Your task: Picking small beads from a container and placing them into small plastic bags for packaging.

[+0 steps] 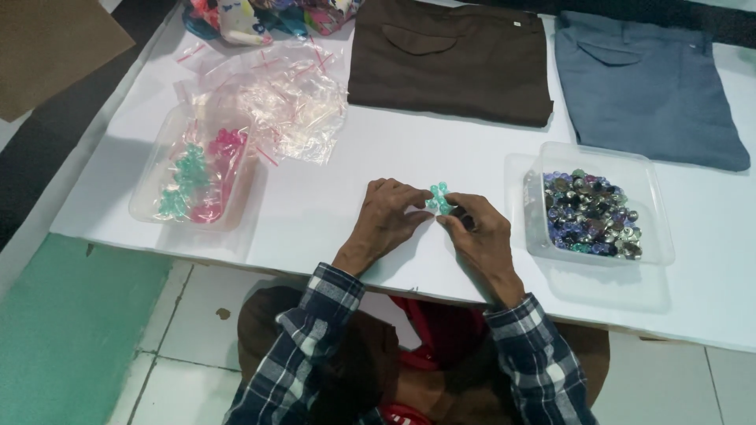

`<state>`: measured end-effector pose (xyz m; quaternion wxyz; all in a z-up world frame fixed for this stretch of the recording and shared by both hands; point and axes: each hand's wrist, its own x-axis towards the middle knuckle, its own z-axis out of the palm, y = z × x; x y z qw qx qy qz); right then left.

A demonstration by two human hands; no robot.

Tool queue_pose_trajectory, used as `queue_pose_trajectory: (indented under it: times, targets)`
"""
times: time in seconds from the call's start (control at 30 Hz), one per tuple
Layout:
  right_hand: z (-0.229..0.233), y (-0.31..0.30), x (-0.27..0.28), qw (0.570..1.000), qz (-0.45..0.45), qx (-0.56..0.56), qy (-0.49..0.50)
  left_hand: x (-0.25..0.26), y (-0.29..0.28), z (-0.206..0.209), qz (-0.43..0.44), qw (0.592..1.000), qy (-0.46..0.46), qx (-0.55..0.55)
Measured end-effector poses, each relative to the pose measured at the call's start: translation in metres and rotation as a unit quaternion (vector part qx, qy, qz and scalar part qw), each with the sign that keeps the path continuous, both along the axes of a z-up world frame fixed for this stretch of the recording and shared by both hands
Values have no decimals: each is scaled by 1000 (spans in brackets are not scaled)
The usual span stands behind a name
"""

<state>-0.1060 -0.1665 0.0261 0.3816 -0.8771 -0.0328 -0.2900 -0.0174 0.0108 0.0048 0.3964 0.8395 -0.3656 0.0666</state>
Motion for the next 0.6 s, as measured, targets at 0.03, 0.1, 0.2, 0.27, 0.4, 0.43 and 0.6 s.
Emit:
queue_pose_trajectory:
  times: [0.03, 0.1, 0.2, 0.27, 0.4, 0.43, 0.6]
  targets:
    - [-2, -1, 0, 1000, 2, 0, 1, -1, 2, 4, 2, 1000, 1, 0]
    - [-7, -4, -2, 996, 2, 80, 42, -4, 6, 12, -13, 999, 25, -36]
    - [-2, -3, -6, 996, 2, 67, 55, -1, 7, 3, -10, 998, 56, -27]
    - [6, 0, -7, 996, -4, 67, 52, 0, 7, 3, 2, 999, 38, -14]
    - [5, -2, -6, 994, -21, 88, 62, -2, 9, 9, 23, 999, 28, 9]
    - [2, -4, -5, 994, -22, 88, 63, 0, 8, 8, 23, 999, 29, 9]
    - [-6, -8, 3, 992, -6, 95, 81, 3, 5, 10, -3, 1000, 10, 20]
